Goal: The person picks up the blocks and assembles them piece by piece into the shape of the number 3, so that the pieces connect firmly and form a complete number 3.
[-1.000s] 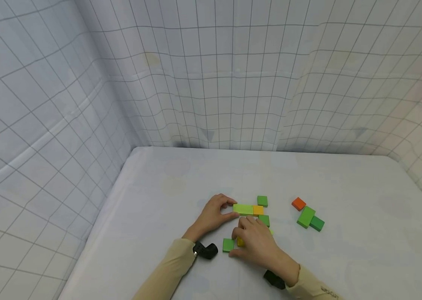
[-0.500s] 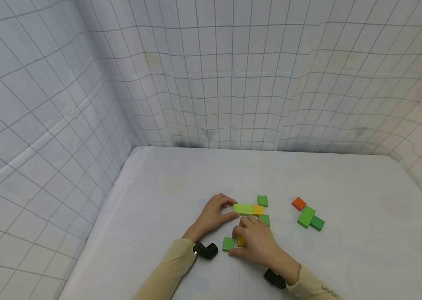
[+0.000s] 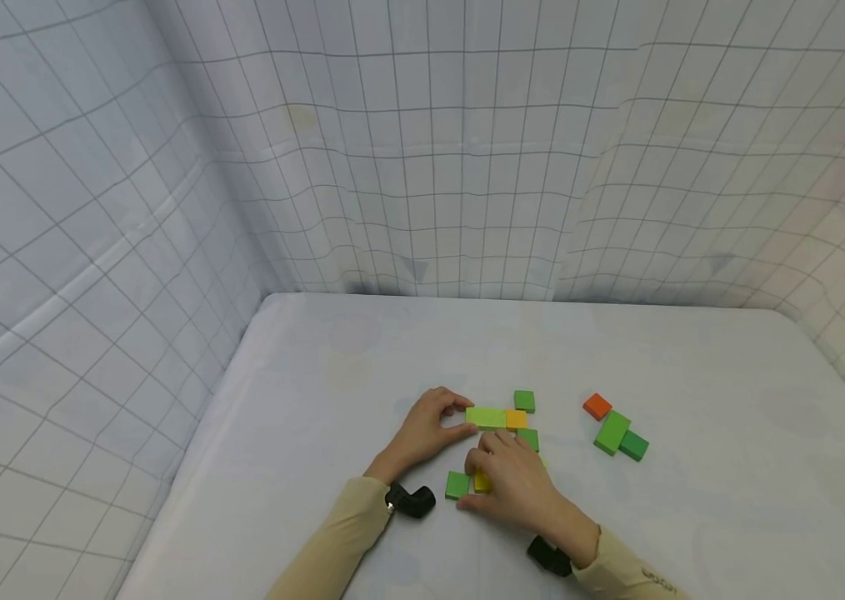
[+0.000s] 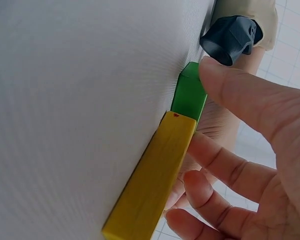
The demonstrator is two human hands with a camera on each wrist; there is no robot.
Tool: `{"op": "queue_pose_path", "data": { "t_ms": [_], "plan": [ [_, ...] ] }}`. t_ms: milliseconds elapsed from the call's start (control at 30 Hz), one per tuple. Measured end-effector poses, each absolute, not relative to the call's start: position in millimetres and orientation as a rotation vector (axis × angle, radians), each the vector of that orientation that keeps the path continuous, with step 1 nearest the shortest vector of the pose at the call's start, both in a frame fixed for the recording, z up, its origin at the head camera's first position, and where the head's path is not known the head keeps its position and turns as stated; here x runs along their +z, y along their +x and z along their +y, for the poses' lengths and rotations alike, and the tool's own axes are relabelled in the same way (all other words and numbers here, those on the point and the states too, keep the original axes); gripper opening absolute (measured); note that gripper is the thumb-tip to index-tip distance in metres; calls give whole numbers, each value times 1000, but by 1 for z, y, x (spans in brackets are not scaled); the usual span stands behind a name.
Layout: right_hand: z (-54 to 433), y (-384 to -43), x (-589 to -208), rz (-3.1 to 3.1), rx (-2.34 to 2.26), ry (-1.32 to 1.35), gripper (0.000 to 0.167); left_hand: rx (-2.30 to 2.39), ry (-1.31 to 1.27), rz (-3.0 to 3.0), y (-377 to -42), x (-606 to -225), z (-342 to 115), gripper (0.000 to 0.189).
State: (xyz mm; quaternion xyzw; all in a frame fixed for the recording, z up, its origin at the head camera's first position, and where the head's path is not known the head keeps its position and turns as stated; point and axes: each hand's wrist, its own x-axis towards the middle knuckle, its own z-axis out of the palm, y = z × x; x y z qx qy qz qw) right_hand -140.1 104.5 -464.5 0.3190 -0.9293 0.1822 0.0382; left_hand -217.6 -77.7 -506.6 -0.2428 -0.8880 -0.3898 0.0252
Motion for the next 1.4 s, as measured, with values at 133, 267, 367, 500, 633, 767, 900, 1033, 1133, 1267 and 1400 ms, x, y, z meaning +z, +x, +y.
{"op": "queue_pose_path", "data": {
  "t_ms": [133, 267, 367, 500, 633, 767, 900, 1033, 1133, 1267, 1400],
  "plan": [
    [105, -140, -464, -2840, 561, 990, 35, -1207, -753, -2744, -218, -507, -78, 34],
    [105, -141, -466, -2828, 553, 991, 35, -1200, -754, -2744, -218, -508, -78, 34],
    [105, -142, -467, -2832, 548, 984, 35, -1199, -752, -2745, -218, -508, -78, 35],
    [104, -143, -467, -2844, 555, 974, 34, -1203, -751, -2745, -218, -508, -78, 34],
    [104, -143, -467, -2850, 564, 973, 35, -1207, -755, -2742, -218, -507, -78, 34],
    [104, -144, -468, -2857, 568, 968, 35, -1210, -757, -2738, -218, -507, -78, 34],
    [104, -145, -468, -2871, 579, 958, 34, -1209, -757, -2736, -217, -507, -78, 34],
    [104, -145, -467, -2870, 586, 952, 34, -1214, -763, -2728, -217, -507, -78, 34],
    [104, -145, -467, -2859, 575, 951, 34, -1215, -764, -2726, -217, -508, -78, 34],
    [104, -145, -467, -2852, 563, 945, 34, -1215, -768, -2726, -218, -508, -79, 35],
    [105, -146, -467, -2845, 554, 944, 34, -1217, -772, -2724, -218, -509, -79, 35]
  ]
}}
